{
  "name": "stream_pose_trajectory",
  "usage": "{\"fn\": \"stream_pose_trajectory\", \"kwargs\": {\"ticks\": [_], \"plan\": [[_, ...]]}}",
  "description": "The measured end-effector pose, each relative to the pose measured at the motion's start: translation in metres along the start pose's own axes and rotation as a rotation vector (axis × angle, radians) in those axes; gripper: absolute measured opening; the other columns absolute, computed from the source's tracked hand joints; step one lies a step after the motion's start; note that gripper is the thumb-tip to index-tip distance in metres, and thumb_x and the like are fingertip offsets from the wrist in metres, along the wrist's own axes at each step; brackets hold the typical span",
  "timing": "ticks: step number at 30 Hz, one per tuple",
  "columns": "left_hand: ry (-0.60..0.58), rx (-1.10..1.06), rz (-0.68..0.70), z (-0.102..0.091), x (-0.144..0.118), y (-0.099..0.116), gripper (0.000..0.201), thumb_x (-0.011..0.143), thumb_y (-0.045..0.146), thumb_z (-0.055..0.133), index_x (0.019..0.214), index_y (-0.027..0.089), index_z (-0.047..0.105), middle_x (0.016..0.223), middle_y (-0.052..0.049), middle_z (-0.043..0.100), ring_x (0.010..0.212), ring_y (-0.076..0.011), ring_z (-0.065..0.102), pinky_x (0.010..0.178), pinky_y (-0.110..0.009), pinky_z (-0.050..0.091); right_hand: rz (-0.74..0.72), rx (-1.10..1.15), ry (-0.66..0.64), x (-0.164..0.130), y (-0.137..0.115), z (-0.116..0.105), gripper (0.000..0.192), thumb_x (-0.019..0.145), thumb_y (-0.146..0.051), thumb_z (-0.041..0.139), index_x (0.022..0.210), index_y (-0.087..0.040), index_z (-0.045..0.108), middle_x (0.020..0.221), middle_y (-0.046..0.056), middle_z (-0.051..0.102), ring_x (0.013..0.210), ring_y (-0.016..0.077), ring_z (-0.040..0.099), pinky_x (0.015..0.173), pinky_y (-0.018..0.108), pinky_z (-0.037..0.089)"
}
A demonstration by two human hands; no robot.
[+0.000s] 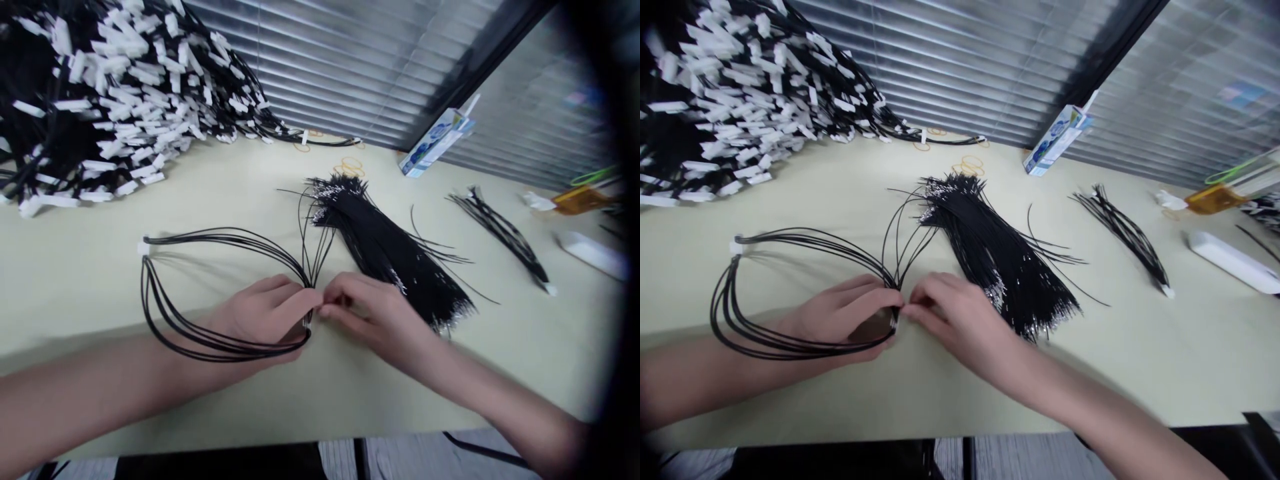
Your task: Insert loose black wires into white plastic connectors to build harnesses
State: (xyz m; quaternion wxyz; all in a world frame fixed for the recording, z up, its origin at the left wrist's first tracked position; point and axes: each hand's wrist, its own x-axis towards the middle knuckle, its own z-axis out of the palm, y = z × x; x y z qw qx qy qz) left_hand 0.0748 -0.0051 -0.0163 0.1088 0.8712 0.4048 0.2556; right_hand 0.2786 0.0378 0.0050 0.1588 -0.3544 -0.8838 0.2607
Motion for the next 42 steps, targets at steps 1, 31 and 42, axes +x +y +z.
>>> {"fn": "stream_pose_trajectory", "kwargs": {"ticks": [1,31,42], "plan": [[-0.005,-0.015,-0.006,0.000,-0.001,0.000,0.025,0.079,0.014,0.048,0.104,0.017,0.052,0.079,0.000,0.058,0.076,-0.0152,0.055,0.066,-0.021,0.046,0.013,-0.076,0.025,0.000,0.003,-0.009,0.014,0.089,-0.028,0.055,0.078,-0.020,0.053,0.073,-0.001,0.056,0.066,0.0108,0.051,0.059,0.023,0.038],[0.049,-0.064,-0.025,0.005,0.000,0.000,0.024,0.073,0.008,0.048,0.095,0.016,0.051,0.072,0.001,0.057,0.070,-0.0156,0.053,0.062,-0.022,0.045,0.317,0.982,-0.320,-0.003,-0.009,0.002,0.008,0.079,-0.022,0.067,0.081,-0.017,0.060,0.073,0.000,0.063,0.067,0.0095,0.059,0.062,0.022,0.049],[0.003,-0.069,-0.040,0.004,-0.003,-0.001,0.025,0.076,0.009,0.050,0.098,0.019,0.048,0.078,0.000,0.058,0.075,-0.0163,0.054,0.066,-0.025,0.046,0.046,0.424,0.089,-0.011,-0.011,0.011,0.007,0.085,-0.014,0.057,0.085,-0.021,0.056,0.084,0.000,0.063,0.079,0.0118,0.061,0.071,0.026,0.050]]}}
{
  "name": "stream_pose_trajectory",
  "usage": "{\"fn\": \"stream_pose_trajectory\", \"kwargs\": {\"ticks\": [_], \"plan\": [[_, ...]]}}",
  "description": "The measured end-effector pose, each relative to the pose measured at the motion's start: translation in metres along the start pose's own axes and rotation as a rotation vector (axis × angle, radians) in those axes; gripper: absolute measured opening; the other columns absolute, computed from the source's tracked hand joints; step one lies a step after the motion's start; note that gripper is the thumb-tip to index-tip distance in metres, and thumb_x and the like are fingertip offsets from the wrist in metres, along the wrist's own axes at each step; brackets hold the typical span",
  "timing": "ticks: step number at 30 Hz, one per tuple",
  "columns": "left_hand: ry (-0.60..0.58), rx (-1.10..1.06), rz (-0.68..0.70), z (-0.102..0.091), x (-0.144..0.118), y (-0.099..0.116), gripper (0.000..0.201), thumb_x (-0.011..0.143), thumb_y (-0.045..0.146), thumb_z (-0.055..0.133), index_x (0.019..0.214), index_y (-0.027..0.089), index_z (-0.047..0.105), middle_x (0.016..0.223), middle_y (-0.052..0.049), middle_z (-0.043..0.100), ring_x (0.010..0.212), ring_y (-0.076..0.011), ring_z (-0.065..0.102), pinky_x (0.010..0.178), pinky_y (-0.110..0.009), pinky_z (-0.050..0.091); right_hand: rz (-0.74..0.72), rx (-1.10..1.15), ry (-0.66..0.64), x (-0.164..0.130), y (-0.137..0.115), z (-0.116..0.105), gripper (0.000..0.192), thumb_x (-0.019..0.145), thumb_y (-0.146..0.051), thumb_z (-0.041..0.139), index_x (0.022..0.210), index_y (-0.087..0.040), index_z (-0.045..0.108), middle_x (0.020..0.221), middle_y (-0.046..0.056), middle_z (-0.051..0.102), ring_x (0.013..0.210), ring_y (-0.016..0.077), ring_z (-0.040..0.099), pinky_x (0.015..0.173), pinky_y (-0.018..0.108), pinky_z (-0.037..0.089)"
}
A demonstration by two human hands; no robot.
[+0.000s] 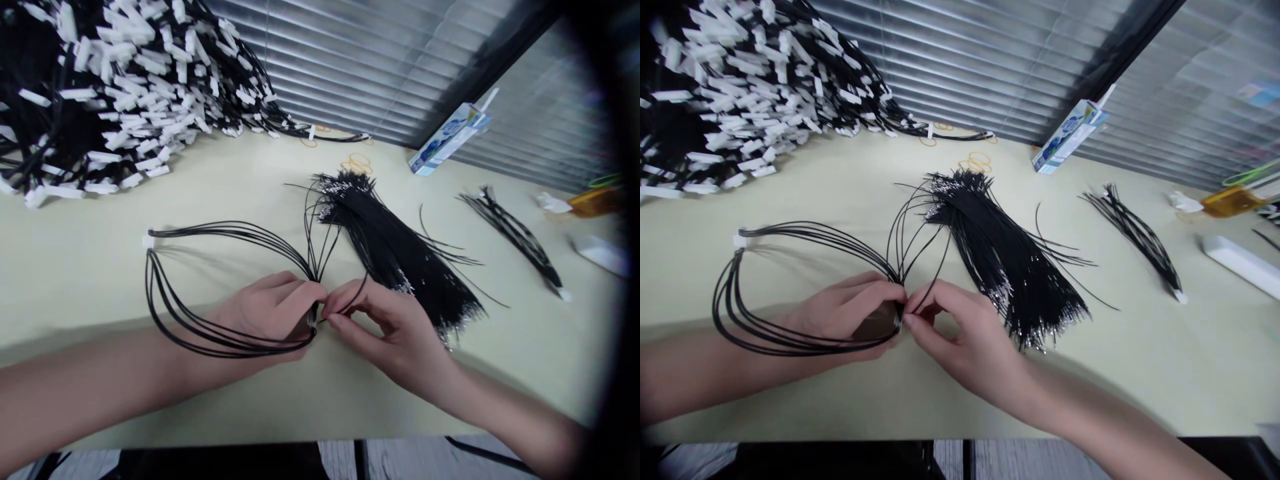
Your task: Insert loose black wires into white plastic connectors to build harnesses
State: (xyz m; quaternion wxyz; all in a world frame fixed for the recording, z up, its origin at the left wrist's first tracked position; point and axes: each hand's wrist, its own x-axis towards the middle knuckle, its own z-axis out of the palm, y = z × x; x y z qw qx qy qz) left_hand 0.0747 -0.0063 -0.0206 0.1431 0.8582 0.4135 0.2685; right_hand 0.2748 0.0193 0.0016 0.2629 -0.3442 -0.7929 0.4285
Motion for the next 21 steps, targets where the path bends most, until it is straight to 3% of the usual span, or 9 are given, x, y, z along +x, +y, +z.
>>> {"fn": "stream_pose_trajectory", "kwargs": {"ticks": [21], "plan": [[0.052,0.014,0.013,0.0057,-0.0021,-0.0022,0.027,0.075,0.010,0.054,0.098,0.020,0.046,0.075,0.004,0.055,0.071,-0.0139,0.052,0.062,-0.023,0.044,-0.043,-0.075,0.037,-0.0005,0.0037,0.0060,0.011,0.083,-0.014,0.061,0.080,-0.022,0.053,0.082,-0.004,0.064,0.075,0.0084,0.060,0.067,0.021,0.047]]}}
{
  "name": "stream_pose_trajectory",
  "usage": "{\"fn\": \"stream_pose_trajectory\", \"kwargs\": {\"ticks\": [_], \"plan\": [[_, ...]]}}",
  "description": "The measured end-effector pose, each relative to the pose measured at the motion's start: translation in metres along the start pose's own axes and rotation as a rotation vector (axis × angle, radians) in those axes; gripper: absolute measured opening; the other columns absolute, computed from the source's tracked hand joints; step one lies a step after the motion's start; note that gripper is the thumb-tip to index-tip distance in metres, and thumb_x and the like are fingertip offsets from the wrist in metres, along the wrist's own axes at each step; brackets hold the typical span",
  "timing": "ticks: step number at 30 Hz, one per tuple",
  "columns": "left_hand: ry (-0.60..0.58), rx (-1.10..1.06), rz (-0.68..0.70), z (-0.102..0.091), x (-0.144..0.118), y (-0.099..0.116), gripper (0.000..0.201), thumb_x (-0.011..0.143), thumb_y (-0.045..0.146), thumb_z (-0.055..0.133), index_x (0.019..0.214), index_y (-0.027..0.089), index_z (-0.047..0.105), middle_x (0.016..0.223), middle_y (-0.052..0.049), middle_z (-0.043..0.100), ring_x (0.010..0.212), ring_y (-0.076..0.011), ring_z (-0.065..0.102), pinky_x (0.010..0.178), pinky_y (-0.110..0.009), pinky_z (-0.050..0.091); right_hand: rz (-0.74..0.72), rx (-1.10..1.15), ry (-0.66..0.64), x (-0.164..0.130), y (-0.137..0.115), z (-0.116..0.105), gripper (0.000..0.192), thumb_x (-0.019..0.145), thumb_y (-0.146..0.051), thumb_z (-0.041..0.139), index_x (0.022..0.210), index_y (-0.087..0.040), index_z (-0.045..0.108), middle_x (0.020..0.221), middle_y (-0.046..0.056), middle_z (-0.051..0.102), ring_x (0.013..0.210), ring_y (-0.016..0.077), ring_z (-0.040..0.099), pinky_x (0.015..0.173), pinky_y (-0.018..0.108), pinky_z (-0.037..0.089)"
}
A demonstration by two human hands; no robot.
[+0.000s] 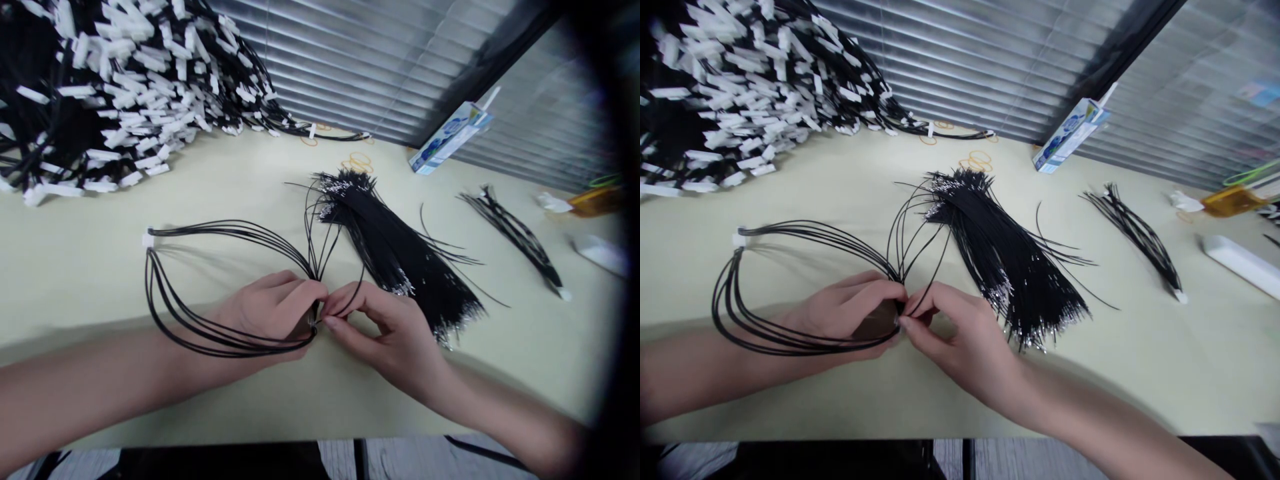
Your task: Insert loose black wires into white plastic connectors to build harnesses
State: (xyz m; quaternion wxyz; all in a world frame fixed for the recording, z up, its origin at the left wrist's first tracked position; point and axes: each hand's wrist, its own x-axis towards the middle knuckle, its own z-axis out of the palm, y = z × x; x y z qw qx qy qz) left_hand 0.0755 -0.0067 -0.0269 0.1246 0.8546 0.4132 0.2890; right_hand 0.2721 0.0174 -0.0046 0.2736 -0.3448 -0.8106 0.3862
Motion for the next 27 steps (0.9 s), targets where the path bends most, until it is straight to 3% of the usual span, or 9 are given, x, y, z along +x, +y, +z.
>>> {"fn": "stream_pose_trajectory", "kwargs": {"ticks": [18,27], "plan": [[0.027,-0.008,0.018,-0.0014,0.0024,0.0007,0.028,0.073,0.008,0.053,0.098,0.018,0.048,0.074,0.002,0.056,0.069,-0.0142,0.052,0.060,-0.022,0.045,-0.058,-0.064,0.033,-0.0002,-0.0004,0.0025,0.012,0.081,-0.013,0.062,0.079,-0.021,0.052,0.079,-0.005,0.063,0.072,0.0059,0.059,0.064,0.017,0.046],[0.017,-0.032,0.016,-0.0016,0.0027,0.0002,0.025,0.074,0.010,0.053,0.097,0.018,0.048,0.076,0.001,0.059,0.071,-0.0159,0.054,0.063,-0.025,0.048,-0.110,-0.191,-0.067,0.0004,0.0027,0.0038,0.003,0.085,-0.017,0.058,0.085,-0.017,0.056,0.078,-0.001,0.059,0.071,0.0085,0.056,0.062,0.020,0.044]]}}
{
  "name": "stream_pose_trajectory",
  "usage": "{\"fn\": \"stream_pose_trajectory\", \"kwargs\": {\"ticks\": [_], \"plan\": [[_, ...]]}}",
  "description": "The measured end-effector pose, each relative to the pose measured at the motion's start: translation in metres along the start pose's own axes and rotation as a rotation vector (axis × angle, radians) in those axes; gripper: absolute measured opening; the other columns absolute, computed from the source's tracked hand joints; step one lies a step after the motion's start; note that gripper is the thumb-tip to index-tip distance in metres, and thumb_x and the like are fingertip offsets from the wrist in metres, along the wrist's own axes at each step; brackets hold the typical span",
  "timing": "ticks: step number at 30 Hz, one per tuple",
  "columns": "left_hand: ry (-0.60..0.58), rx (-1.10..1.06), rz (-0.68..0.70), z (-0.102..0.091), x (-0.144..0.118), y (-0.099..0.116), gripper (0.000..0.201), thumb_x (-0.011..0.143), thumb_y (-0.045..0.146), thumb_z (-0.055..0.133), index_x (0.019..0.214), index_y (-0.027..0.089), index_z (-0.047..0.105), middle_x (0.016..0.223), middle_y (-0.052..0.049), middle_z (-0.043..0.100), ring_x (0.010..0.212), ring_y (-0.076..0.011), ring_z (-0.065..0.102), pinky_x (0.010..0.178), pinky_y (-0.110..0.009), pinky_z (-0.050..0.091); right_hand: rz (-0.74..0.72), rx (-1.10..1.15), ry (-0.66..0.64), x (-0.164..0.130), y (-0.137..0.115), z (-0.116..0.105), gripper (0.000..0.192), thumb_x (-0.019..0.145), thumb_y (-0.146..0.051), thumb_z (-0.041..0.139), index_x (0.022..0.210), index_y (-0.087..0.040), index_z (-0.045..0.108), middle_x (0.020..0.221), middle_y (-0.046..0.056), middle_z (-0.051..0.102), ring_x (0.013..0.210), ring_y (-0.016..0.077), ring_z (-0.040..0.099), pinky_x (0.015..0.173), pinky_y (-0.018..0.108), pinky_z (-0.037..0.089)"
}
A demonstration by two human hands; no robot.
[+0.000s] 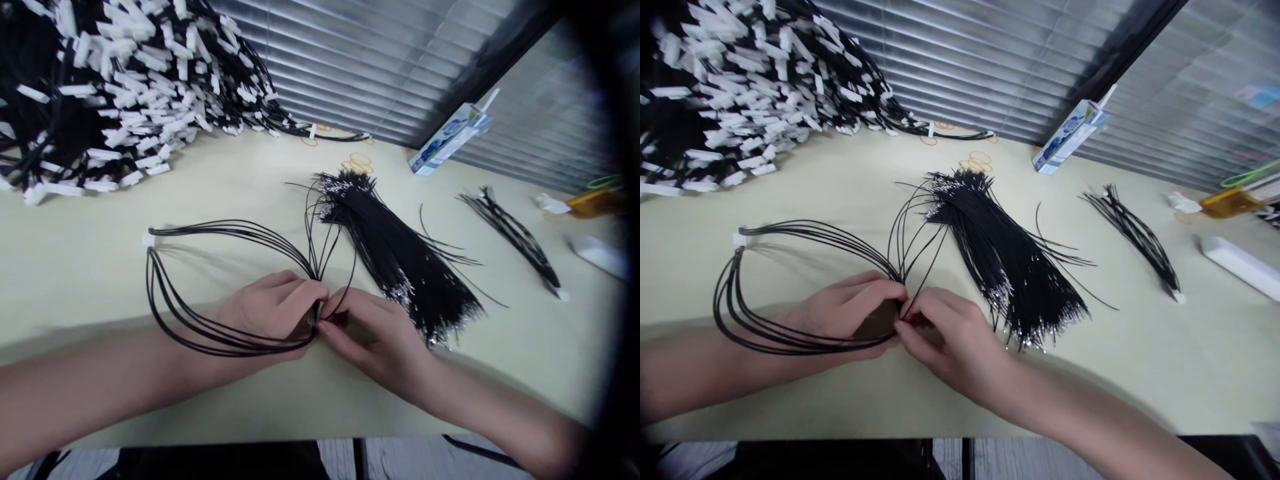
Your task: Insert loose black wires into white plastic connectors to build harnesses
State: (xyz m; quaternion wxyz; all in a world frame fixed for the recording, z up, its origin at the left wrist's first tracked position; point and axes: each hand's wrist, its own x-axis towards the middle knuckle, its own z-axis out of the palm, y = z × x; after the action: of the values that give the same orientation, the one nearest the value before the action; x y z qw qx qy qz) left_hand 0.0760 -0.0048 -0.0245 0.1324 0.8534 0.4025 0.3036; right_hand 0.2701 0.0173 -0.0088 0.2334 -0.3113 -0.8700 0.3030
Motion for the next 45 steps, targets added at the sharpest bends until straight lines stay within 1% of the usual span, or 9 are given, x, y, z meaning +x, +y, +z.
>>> {"fn": "stream_pose_trajectory", "kwargs": {"ticks": [8,14,18,23,26,29,34,38,45], "plan": [[0.015,-0.008,0.028,0.004,-0.001,-0.004,0.027,0.076,0.014,0.054,0.102,0.017,0.046,0.077,0.000,0.060,0.073,-0.0170,0.054,0.066,-0.026,0.049,-0.113,-0.084,0.004,-0.001,0.005,0.004,0.003,0.086,-0.015,0.055,0.085,-0.015,0.057,0.079,0.002,0.060,0.074,0.0106,0.055,0.066,0.023,0.043],[0.053,0.069,0.113,0.002,0.000,-0.002,0.036,0.079,0.009,0.046,0.112,0.023,0.049,0.070,0.003,0.054,0.067,-0.0156,0.051,0.063,-0.024,0.048,0.227,0.129,-0.037,0.006,0.004,0.001,0.014,0.085,-0.021,0.056,0.072,-0.018,0.052,0.062,-0.004,0.053,0.056,0.0070,0.047,0.049,0.018,0.036],[0.001,0.108,0.098,-0.002,-0.001,-0.001,0.041,0.081,0.012,0.043,0.122,0.018,0.048,0.077,-0.001,0.057,0.075,-0.0174,0.053,0.068,-0.025,0.049,0.261,0.147,-0.042,0.012,0.005,-0.013,0.013,0.087,-0.022,0.053,0.075,-0.019,0.055,0.067,-0.003,0.056,0.061,0.0090,0.052,0.054,0.019,0.039],[-0.065,0.087,0.066,-0.007,0.000,0.000,0.035,0.081,0.014,0.050,0.116,0.013,0.050,0.084,-0.003,0.061,0.081,-0.0179,0.055,0.073,-0.026,0.049,0.205,-0.609,0.068,0.010,0.017,-0.043,0.017,0.090,-0.029,0.049,0.080,-0.018,0.057,0.074,0.004,0.059,0.066,0.0158,0.053,0.056,0.027,0.035],[-0.127,0.085,0.053,-0.011,0.001,0.002,0.036,0.083,0.016,0.053,0.118,0.014,0.047,0.088,-0.002,0.061,0.084,-0.0175,0.055,0.076,-0.025,0.049,0.274,-0.864,-0.052,0.008,0.025,-0.055,0.021,0.089,-0.034,0.050,0.074,-0.018,0.054,0.070,0.004,0.056,0.061,0.0168,0.051,0.053,0.028,0.030],[-0.150,0.092,0.041,-0.013,0.001,0.002,0.039,0.082,0.017,0.054,0.120,0.014,0.046,0.089,-0.002,0.061,0.085,-0.0170,0.056,0.076,-0.024,0.049,0.324,-0.839,-0.149,0.006,0.028,-0.059,0.019,0.088,-0.030,0.050,0.073,-0.019,0.051,0.070,0.002,0.056,0.062,0.0168,0.053,0.053,0.027,0.030],[-0.099,0.113,0.065,-0.007,-0.001,0.000,0.042,0.080,0.014,0.052,0.122,0.013,0.044,0.088,-0.003,0.060,0.082,-0.0178,0.055,0.072,-0.025,0.049,0.324,-0.821,-0.058,0.006,0.023,-0.062,0.020,0.088,-0.030,0.051,0.071,-0.020,0.048,0.064,0.000,0.055,0.054,0.0138,0.047,0.049,0.026,0.028],[-0.018,0.107,0.097,-0.002,-0.002,-0.002,0.045,0.079,0.012,0.046,0.123,0.015,0.044,0.082,-0.003,0.060,0.077,-0.0189,0.055,0.068,-0.027,0.050,0.283,-0.544,-0.024,0.008,0.019,-0.058,0.026,0.088,-0.031,0.052,0.065,-0.021,0.048,0.051,-0.004,0.044,0.045,0.0098,0.036,0.045,0.024,0.027],[-0.063,0.102,0.051,-0.006,0.000,0.001,0.050,0.078,0.011,0.048,0.127,0.015,0.041,0.089,-0.003,0.062,0.081,-0.0167,0.058,0.072,-0.024,0.050,0.296,-0.455,-0.055,0.012,0.020,-0.048,0.031,0.086,-0.027,0.052,0.058,-0.020,0.041,0.049,-0.005,0.037,0.047,0.0101,0.029,0.045,0.026,0.024]]}}
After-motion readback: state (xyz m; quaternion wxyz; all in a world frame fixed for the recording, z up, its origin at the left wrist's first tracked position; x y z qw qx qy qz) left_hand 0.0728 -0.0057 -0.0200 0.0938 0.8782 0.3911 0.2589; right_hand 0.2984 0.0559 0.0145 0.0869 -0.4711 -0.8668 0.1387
